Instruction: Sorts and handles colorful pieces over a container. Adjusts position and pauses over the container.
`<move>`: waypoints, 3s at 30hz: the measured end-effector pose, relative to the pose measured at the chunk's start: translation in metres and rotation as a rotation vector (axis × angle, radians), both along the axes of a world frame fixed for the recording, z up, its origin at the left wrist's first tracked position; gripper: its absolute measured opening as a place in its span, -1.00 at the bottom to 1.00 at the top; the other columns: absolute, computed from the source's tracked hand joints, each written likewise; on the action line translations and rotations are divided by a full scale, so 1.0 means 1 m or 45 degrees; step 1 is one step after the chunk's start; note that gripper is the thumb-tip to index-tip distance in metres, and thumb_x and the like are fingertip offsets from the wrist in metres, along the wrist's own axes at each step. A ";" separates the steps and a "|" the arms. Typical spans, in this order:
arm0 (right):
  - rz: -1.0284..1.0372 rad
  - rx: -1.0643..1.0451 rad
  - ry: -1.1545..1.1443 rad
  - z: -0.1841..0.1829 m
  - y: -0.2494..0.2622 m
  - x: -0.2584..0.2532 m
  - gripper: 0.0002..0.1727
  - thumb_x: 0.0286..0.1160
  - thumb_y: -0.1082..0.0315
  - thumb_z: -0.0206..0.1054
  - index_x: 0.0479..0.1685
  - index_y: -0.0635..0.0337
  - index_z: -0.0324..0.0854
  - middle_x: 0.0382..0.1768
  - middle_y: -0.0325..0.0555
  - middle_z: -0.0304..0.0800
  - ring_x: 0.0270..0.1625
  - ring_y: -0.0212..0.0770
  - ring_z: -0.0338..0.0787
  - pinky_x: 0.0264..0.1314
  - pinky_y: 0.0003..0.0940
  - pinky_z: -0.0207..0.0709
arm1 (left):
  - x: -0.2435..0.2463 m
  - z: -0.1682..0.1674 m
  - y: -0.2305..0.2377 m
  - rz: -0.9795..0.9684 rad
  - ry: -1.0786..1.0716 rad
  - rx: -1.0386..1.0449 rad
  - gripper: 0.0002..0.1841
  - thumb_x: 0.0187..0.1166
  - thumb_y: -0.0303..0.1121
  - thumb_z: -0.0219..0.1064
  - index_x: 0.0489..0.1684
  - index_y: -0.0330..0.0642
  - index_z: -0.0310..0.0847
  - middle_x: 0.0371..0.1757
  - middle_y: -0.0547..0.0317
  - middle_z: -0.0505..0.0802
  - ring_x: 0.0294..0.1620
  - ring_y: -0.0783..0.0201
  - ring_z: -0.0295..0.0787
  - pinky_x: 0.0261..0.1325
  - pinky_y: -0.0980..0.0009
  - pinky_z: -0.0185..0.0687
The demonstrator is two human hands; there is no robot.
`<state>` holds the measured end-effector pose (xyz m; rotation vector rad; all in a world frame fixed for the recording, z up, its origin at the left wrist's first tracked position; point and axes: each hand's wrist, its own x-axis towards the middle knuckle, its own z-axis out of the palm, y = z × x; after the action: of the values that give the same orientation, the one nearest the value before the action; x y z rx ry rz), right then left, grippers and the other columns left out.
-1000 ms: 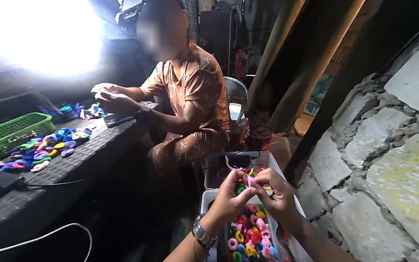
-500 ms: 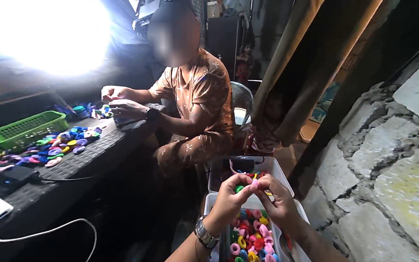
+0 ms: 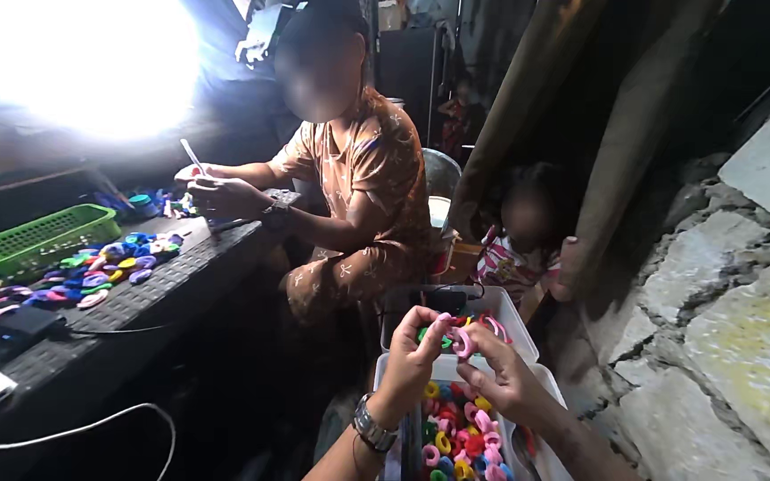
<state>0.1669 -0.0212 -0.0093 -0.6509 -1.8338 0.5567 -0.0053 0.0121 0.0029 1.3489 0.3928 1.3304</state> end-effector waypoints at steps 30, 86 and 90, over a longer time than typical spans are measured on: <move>-0.414 -0.816 0.469 0.014 0.009 0.011 -0.61 0.73 0.35 -0.08 0.10 0.24 0.70 -0.11 -0.25 0.83 -0.18 -0.44 0.75 -0.10 -0.51 0.63 | -0.003 -0.004 0.003 -0.009 0.592 0.637 -0.80 0.67 -0.44 0.23 -0.15 -0.44 0.70 -0.16 0.03 0.79 -0.11 0.43 0.70 0.06 0.51 0.64; -0.890 0.392 -0.134 0.009 0.006 0.014 -0.65 0.69 0.03 0.25 -0.25 0.06 0.78 -0.26 -0.27 0.88 -0.11 -0.43 0.80 0.18 -0.34 0.59 | -0.009 0.010 0.004 -0.094 0.489 -0.027 -0.87 0.67 -0.39 0.28 -0.22 -0.23 0.70 -0.27 0.40 0.76 -0.32 0.63 0.63 -0.20 0.63 0.59; -0.819 0.187 0.040 0.014 0.003 0.015 -0.74 0.52 0.20 0.34 -0.30 0.23 0.78 -0.29 -0.31 0.86 -0.19 -0.70 0.74 -0.02 -0.77 0.61 | -0.010 0.006 0.006 0.300 0.673 0.318 -0.81 0.60 -0.35 0.38 -0.25 -0.33 0.78 -0.27 0.18 0.78 -0.17 0.51 0.68 0.01 0.56 0.58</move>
<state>0.1819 -0.0186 0.0044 -1.0609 -1.5008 0.0047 -0.0158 0.0183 0.0087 1.9158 0.7819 1.2254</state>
